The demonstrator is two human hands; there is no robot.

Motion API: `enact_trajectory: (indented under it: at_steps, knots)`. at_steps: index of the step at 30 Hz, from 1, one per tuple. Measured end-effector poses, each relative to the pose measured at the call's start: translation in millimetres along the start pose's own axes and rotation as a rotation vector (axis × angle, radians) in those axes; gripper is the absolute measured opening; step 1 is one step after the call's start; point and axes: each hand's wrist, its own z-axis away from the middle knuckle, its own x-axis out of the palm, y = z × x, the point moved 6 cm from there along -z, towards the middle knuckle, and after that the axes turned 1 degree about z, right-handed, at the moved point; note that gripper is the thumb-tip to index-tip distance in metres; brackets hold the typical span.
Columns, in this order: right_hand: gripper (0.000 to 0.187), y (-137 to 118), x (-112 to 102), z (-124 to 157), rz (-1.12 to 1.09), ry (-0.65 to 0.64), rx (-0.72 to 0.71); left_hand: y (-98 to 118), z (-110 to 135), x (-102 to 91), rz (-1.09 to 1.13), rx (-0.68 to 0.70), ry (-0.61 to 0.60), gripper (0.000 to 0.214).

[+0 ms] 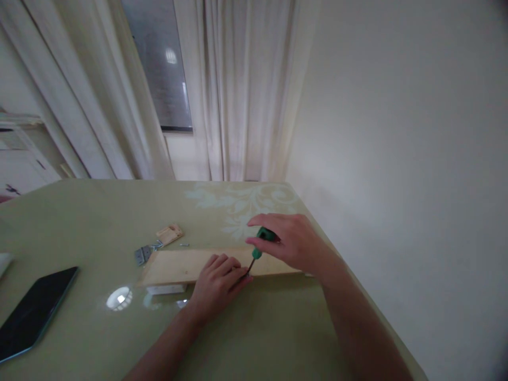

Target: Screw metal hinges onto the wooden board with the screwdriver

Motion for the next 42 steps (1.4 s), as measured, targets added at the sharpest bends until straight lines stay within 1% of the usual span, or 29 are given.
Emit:
enact_trajectory:
  at_steps: [2,3,4,6,9,10,11,13,15,16,17,19,20,21,23,25,26,27,29,30,32,34,37,38,40,42]
  knots:
    - [0.046,2,5,-5,0.176,0.083,0.069,1,0,-0.6,0.002,0.001,0.009,0.011]
    - [0.047,0,8,-6,0.201,0.091,0.080,1,0,-0.9,0.003,0.001,0.014,0.011]
    - [0.044,-3,10,-6,0.179,0.084,0.072,1,0,-1.0,0.003,0.002,0.019,0.010]
    - [0.032,-10,8,-4,0.048,0.043,0.018,1,0,-1.2,0.005,0.004,0.027,0.010]
    - [0.040,-18,2,4,-0.197,-0.074,-0.080,1,0,-0.6,0.014,-0.002,0.026,0.011]
    - [0.040,-19,2,5,-0.244,-0.100,-0.105,1,0,-0.3,0.013,-0.005,0.024,0.012]
    - [0.036,-19,3,5,-0.245,-0.105,-0.113,0,0,0.0,0.010,-0.008,0.020,0.013]
    - [0.029,-14,7,1,-0.101,-0.047,-0.068,0,0,0.3,0.001,-0.009,0.015,0.015]
    - [0.037,-11,13,-3,0.090,0.031,-0.001,0,0,0.3,-0.006,-0.011,0.011,0.014]
    - [0.041,-11,15,-5,0.134,0.049,0.019,0,0,0.3,-0.006,-0.013,0.008,0.013]
    - [0.041,-12,15,-5,0.128,0.053,0.025,0,0,0.2,-0.007,-0.013,0.009,0.013]
    - [0.034,-15,12,-3,0.010,0.033,0.001,1,0,-0.2,-0.010,-0.010,0.015,0.013]
    - [0.035,-16,8,0,-0.069,0.009,-0.013,1,0,-0.3,-0.012,-0.007,0.019,0.013]
    - [0.040,-16,4,2,-0.146,-0.024,-0.027,1,0,-0.2,-0.013,-0.005,0.019,0.013]
    - [0.047,-17,-1,6,-0.286,-0.116,-0.060,1,0,0.3,-0.014,-0.001,0.016,0.013]
    - [0.040,-17,-1,6,-0.387,-0.185,-0.096,1,0,0.8,-0.017,0.000,0.014,0.013]
    - [0.034,-16,0,5,-0.400,-0.182,-0.109,1,0,0.9,-0.020,-0.001,0.016,0.013]
    - [0.027,-15,2,2,-0.378,-0.154,-0.116,1,0,0.9,-0.025,0.000,0.017,0.013]
    - [0.018,-14,5,-3,-0.234,-0.058,-0.106,1,0,1.0,-0.033,0.001,0.017,0.012]
    - [0.019,-13,7,-4,-0.140,-0.016,-0.089,1,0,1.1,-0.036,0.000,0.016,0.012]
    - [0.026,-13,9,-3,-0.014,0.017,-0.047,1,0,1.0,-0.037,-0.006,0.015,0.012]
    - [0.024,-13,6,1,-0.051,0.001,-0.014,1,0,1.1,-0.038,-0.012,0.011,0.013]
    - [0.043,-14,3,7,-0.264,-0.118,-0.042,1,0,2.2,-0.041,-0.010,-0.005,0.012]
    - [0.044,-14,4,7,-0.312,-0.153,-0.060,1,0,2.3,-0.041,-0.009,-0.006,0.012]
    - [0.035,-13,4,6,-0.323,-0.161,-0.076,2,0,2.2,-0.040,-0.008,-0.003,0.013]
    - [0.027,-12,5,4,-0.253,-0.108,-0.067,2,0,1.7,-0.047,-0.007,0.002,0.013]
